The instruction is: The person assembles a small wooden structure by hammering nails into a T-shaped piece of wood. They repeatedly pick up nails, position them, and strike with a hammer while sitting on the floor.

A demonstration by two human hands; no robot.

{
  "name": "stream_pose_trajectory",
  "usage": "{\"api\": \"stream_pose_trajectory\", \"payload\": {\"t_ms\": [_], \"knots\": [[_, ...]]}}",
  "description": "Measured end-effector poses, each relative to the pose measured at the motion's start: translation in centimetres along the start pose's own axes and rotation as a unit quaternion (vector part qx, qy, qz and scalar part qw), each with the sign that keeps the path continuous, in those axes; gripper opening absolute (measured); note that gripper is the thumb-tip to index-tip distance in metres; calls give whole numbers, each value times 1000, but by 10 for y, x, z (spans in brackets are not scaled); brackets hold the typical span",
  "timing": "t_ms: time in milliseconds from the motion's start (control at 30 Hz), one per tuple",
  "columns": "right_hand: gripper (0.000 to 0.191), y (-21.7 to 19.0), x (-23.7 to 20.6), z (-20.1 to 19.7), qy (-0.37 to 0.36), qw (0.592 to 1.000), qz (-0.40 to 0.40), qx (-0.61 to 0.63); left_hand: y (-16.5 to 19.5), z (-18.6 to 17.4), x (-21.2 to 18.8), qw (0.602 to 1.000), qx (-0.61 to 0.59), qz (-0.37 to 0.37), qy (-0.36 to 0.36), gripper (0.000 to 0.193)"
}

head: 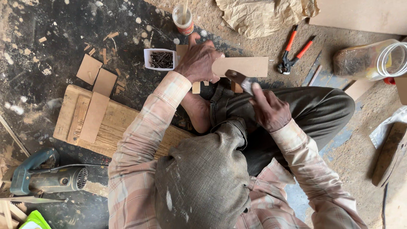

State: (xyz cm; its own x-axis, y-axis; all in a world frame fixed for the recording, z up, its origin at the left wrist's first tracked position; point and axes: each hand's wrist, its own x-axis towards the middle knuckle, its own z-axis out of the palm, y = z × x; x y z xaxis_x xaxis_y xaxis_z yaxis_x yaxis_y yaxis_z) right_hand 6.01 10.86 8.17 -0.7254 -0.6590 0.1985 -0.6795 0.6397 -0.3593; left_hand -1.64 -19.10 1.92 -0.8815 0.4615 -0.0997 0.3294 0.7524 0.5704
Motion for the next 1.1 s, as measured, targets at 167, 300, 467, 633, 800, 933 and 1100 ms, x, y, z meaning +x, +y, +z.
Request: {"api": "stream_pose_trajectory", "payload": {"t_ms": [167,300,467,633,800,933,1100], "knots": [[67,8,0,2,-37,998,15,-39,-1,1,6,998,39,24,39,65],[67,6,-2,5,-3,1000,6,-1,-3,4,4,999,28,-14,-16,59],[72,8,-4,4,-27,999,6,-42,-4,7,8,998,50,24,30,71],[74,6,-2,5,10,1000,-6,-10,-4,9,6,999,24,-19,-32,62],[74,7,1,-1,-13,999,-4,-48,-4,8,10,999,40,8,18,64],[67,-2,4,-5,-48,997,13,-55,-3,9,5,1000,1,-15,-17,57],[68,-7,14,-14,5,999,2,-45,-4,7,8,998,49,14,34,64]]}}
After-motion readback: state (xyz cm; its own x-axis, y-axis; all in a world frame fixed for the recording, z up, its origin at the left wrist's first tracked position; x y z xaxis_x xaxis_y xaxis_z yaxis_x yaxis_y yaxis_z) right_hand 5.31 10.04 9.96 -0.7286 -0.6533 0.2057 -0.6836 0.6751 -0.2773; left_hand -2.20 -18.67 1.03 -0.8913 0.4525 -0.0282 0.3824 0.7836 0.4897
